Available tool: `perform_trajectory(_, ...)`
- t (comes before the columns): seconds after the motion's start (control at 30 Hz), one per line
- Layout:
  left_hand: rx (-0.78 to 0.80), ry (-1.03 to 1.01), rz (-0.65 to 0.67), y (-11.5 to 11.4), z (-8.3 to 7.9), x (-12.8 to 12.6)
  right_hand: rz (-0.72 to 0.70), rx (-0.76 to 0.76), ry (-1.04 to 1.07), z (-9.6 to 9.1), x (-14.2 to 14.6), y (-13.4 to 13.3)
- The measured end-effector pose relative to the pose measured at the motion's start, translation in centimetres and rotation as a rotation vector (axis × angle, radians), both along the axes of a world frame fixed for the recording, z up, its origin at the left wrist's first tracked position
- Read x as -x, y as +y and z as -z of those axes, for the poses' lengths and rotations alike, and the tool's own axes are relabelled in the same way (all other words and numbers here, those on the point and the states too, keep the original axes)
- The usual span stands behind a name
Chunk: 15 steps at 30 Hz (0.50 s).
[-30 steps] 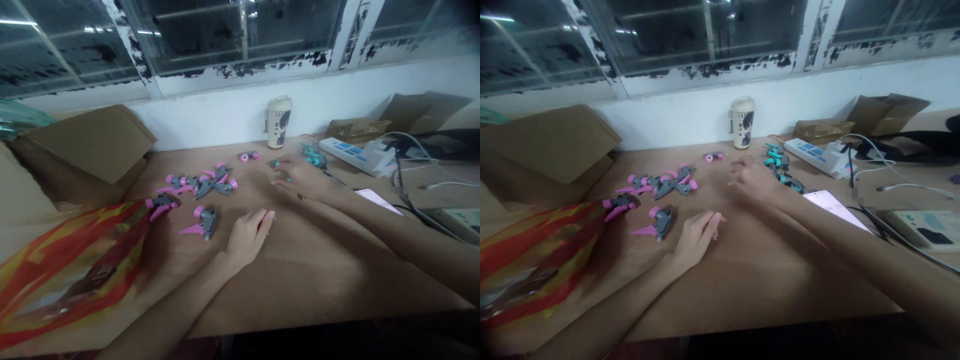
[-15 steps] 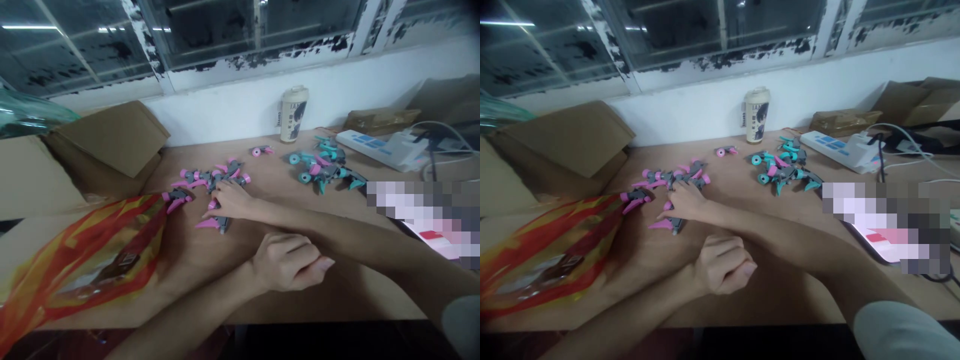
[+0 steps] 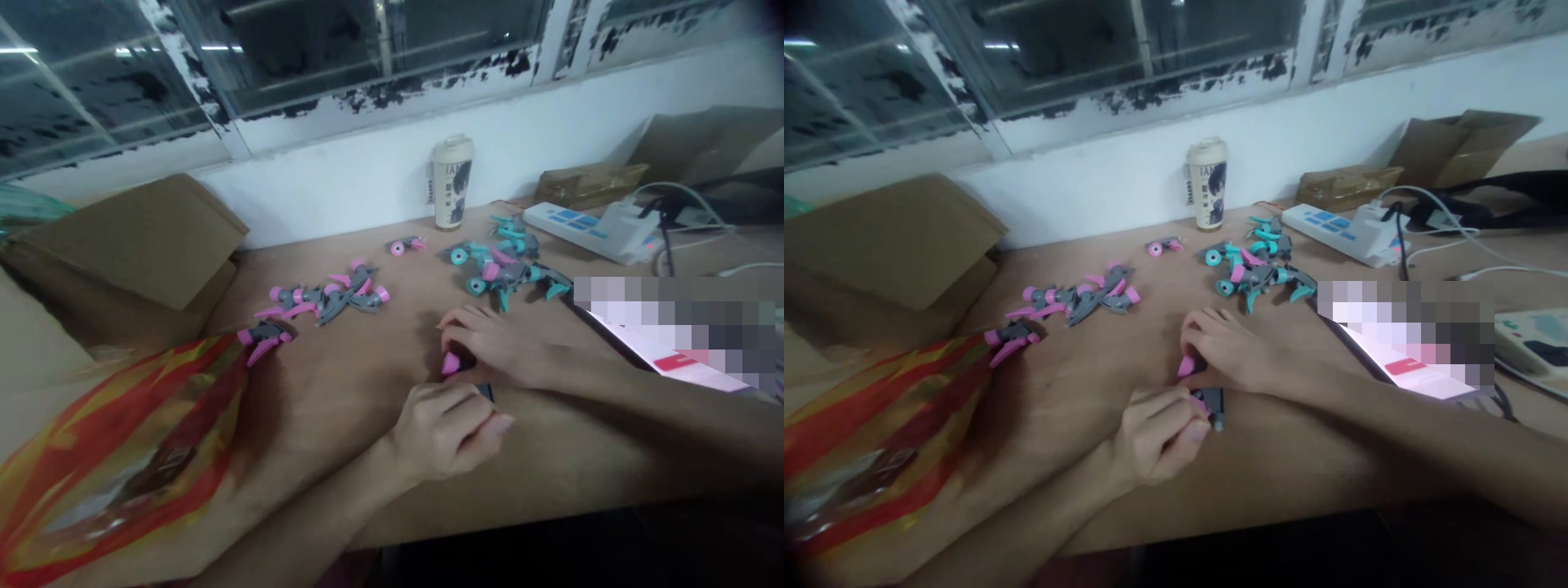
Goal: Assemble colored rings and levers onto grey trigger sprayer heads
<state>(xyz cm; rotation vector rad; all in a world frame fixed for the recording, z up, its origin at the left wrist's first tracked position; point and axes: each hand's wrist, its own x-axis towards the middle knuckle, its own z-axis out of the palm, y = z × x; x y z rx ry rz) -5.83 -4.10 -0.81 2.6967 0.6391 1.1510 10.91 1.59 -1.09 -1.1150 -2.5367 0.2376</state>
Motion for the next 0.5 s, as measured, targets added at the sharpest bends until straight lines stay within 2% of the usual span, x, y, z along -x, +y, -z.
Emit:
perform_trajectory(0.13,0.205,0.039,-0.115,1.0,0.0,0.2,0.056,0.107,0.065,0.5,-3.0,-2.4)
perform_trajectory(0.3,0.436,0.034,-0.273,2.2,0.1,-0.2,0.158,0.065,0.05,0.2,-4.7,-4.7)
perform_trajectory(0.4,0.471,0.104,-0.289,2.6,0.0,-0.5,0.15,0.123,0.063,0.1,-5.5,-4.8)
perform_trajectory(0.5,0.458,0.174,-0.263,2.7,-0.1,-0.7,0.115,0.194,0.183,0.4,-6.0,-4.1)
